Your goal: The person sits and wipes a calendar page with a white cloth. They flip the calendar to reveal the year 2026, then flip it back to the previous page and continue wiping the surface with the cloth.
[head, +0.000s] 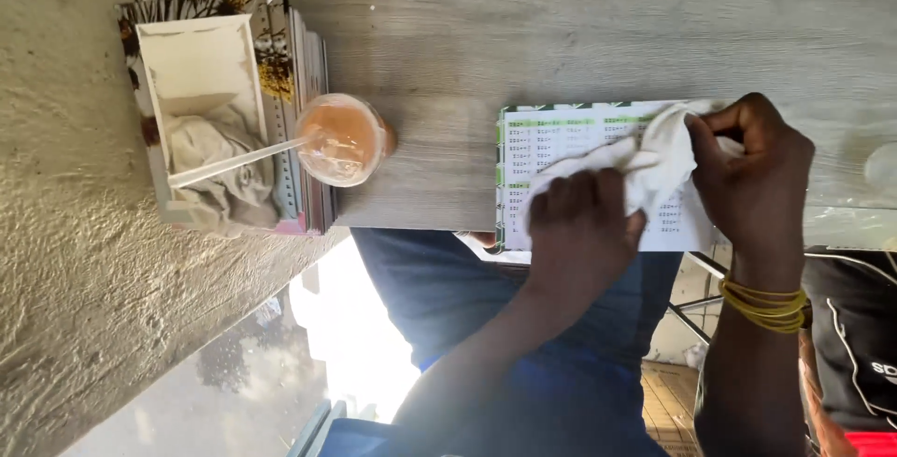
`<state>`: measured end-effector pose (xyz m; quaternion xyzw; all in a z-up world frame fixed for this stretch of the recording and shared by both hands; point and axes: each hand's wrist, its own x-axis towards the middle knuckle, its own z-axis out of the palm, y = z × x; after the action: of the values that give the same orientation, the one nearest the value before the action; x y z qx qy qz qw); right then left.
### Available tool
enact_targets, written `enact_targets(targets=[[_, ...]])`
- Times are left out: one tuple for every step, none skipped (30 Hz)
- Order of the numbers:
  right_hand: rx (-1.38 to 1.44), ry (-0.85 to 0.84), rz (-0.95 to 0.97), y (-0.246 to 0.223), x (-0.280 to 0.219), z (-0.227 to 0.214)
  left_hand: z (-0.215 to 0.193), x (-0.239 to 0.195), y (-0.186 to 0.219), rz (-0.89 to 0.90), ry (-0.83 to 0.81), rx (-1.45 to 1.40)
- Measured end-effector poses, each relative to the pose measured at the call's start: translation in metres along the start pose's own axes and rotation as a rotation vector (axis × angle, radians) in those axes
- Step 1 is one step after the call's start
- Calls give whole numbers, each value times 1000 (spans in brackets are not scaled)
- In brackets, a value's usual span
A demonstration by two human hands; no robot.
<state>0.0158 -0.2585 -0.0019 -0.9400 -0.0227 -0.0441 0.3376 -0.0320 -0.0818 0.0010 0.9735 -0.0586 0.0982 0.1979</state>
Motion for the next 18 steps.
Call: enact_targets(targets=[[59,3,17,1,0,0,3,4,8,38,51,25],[118,5,34,2,0,1,7,8,16,76,102,50],[115,2,51,9,-13,-1,8,6,17,79,86,43],[118,-28,47,15,-25,-4,10,5,18,56,104,49],[121,-42,27,22,-28,-5,13,12,17,39,144,56],[117,-31,26,11,-37,-10,14,11,17,49,150,51],[169,-58,200,1,-44,-15,14,10,17,52,146,64],[221,-87,374,-8,-51,-19,15,9,17,56,143,77],[226,-101,376,5,-43,-14,14,10,16,46,134,85],[155,-64,175,20,-37,-8,14,10,16,44,127,91],[77,-15,-13,34,-35,-4,14,9,18,60,116,84],[75,-13,3,40,-17,2,15,11,15,68,103,78],[71,31,-47,47,-2,7,15,10,16,74,99,78],[66,74,-98,54,12,12,14,9,15,79,94,78],[66,70,-100,51,9,12,14,7,18,75,94,79],[36,89,-67,47,7,12,13,5,20,52,98,91],[10,123,-48,42,13,14,12,10,19,36,120,108],[14,133,-63,40,-1,11,14,11,18,37,137,113]])
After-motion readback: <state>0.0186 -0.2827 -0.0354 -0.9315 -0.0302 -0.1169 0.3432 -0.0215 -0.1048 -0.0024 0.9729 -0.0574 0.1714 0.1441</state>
